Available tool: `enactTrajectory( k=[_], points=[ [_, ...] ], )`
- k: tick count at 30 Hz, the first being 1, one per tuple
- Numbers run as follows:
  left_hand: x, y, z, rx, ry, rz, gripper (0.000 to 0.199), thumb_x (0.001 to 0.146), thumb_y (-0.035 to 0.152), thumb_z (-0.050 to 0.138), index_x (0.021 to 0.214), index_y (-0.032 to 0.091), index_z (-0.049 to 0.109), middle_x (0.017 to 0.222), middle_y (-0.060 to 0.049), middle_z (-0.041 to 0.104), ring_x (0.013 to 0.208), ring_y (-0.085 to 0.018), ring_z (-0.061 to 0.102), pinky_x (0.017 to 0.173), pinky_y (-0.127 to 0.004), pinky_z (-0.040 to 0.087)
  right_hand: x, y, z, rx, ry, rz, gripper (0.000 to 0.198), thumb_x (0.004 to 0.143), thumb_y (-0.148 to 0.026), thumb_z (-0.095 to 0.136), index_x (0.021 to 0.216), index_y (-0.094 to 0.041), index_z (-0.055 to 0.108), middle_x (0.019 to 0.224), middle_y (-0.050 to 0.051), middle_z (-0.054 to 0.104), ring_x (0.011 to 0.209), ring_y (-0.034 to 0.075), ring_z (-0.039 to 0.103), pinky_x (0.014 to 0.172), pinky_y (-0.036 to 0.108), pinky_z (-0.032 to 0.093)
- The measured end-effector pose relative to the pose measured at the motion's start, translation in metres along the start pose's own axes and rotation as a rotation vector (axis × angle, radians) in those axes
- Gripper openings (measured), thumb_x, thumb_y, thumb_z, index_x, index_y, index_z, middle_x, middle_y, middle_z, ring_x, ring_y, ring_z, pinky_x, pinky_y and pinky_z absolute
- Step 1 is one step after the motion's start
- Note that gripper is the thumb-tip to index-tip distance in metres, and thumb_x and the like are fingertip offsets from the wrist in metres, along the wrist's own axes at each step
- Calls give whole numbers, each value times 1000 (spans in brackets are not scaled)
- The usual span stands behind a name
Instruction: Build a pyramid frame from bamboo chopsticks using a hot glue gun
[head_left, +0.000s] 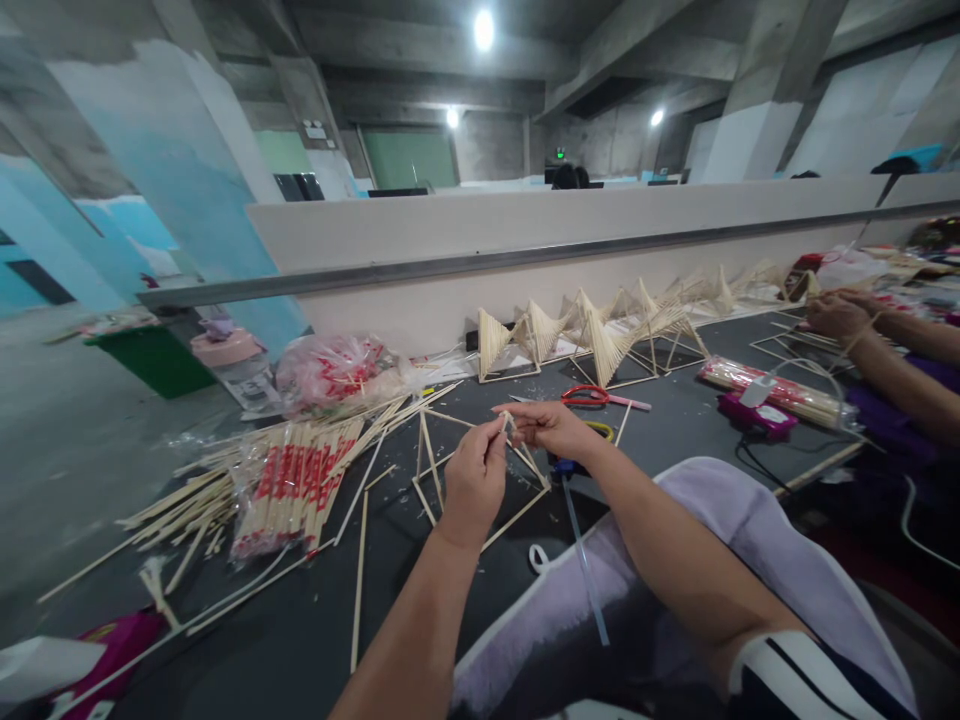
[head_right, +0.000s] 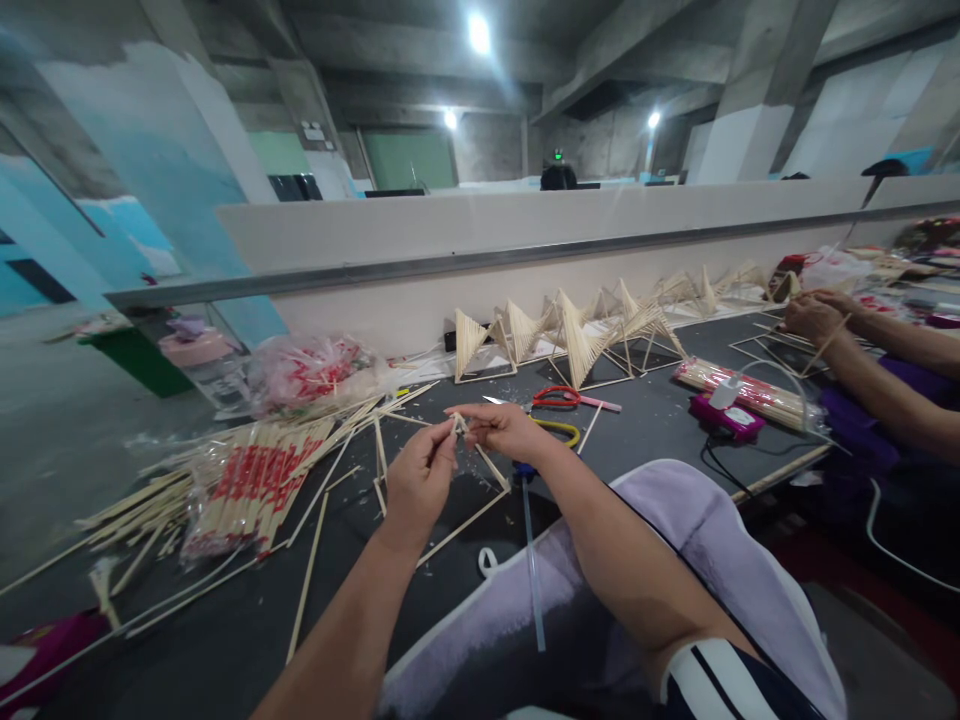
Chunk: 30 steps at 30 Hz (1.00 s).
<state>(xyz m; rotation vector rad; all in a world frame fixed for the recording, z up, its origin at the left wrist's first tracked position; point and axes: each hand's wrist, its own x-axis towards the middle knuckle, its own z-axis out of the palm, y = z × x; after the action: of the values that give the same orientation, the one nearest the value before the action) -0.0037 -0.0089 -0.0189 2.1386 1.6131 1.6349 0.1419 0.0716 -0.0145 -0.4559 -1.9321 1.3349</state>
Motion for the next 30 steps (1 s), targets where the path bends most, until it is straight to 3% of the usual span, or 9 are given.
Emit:
enactTrajectory(
  k=[6,19,30],
  points=[
    [1,1,0,-25,5,-44,19,83,26,48,97,18,58,81,-3,63,75,-14,60,69,-25,47,1,3,-1,13,-1,-2,45,75,-22,58,119,-16,54,63,-2,54,55,7,45,48,16,35],
    [-2,-1,2,-81,-28,-97,31,85,27,47,115,21,49,92,-4,63,74,-12,62,70,-25,49,0,8,-6,19,-18,13,46,75,-24,59,119,-16,53,65,-2,55,55,6,46,49,17,38],
    [1,-2,0,14,-18,88,32,85,22,45,116,20,54,97,-7,63,82,-14,61,74,-26,50,0,6,-7,32,-28,27,49,75,-29,61,121,-15,51,65,-2,57,56,7,48,49,17,41]
  ],
)
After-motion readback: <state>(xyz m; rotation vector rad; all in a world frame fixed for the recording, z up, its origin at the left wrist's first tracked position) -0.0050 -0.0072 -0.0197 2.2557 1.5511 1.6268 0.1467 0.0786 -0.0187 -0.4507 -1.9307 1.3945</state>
